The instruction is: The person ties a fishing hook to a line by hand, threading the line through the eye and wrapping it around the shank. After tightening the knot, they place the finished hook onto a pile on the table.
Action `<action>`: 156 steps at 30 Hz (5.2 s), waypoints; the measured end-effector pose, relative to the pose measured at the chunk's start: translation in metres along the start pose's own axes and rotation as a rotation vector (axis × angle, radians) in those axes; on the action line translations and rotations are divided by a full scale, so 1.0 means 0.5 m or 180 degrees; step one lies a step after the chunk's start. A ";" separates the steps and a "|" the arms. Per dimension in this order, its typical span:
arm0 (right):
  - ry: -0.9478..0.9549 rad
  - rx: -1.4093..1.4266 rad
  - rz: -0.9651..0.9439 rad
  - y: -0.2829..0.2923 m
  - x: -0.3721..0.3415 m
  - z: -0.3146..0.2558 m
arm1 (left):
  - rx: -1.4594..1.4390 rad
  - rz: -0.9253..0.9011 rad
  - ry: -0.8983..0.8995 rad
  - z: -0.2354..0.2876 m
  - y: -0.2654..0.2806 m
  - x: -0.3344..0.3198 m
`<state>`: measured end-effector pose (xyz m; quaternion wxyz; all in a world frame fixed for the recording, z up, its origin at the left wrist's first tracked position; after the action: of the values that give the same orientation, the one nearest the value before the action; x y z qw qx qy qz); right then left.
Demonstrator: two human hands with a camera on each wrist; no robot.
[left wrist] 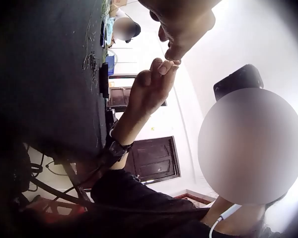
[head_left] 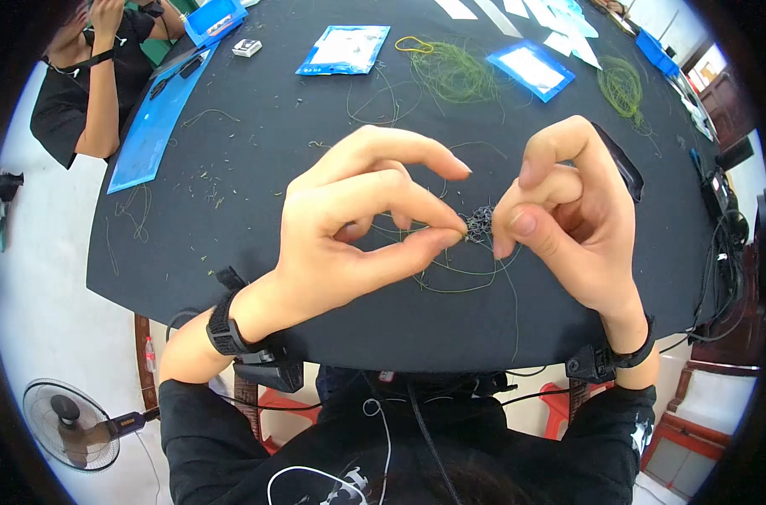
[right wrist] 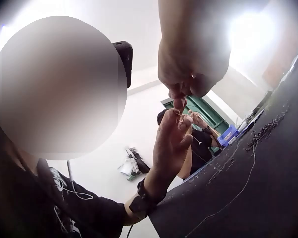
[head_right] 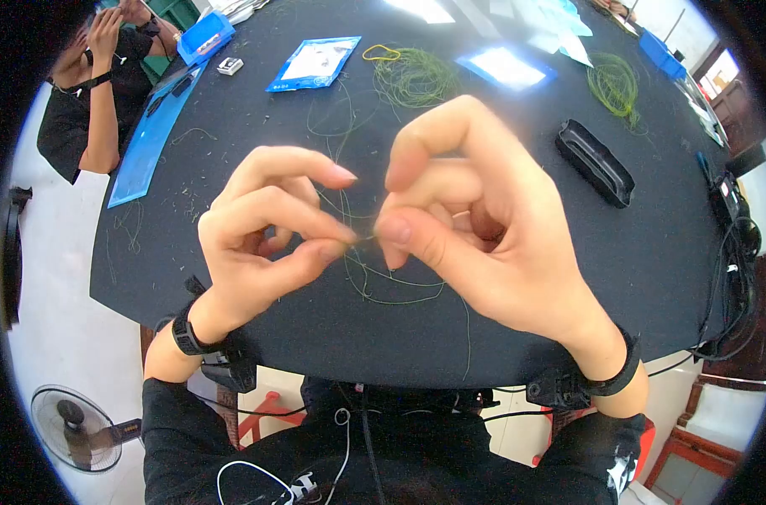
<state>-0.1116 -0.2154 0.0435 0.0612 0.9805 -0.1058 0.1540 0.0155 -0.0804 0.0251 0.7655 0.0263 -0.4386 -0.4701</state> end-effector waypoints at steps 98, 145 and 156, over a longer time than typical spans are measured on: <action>-0.0960 -0.0332 -0.1380 0.003 -0.002 0.015 | -0.0190 -0.0100 -0.0179 0.007 -0.003 -0.005; -0.0349 -0.0078 0.0180 -0.037 -0.021 0.044 | -0.0813 0.0065 0.0758 -0.020 -0.006 -0.023; -0.0353 -0.0045 0.0544 -0.041 -0.018 0.054 | -0.1307 0.0143 0.1201 -0.023 -0.015 -0.026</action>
<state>-0.1074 -0.1980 0.0135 0.0488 0.9744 -0.1934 0.1035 0.0163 -0.0793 0.0062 0.8331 -0.0521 -0.1843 -0.5189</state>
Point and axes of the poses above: each hand's wrist, its own x-axis towards the middle knuckle, its own y-axis out of the back of the hand, z = x × y, the point moved 3 cm from there along x, towards the middle knuckle, and after that the axes turned 5 degrees about x, right-handed, at the moved point
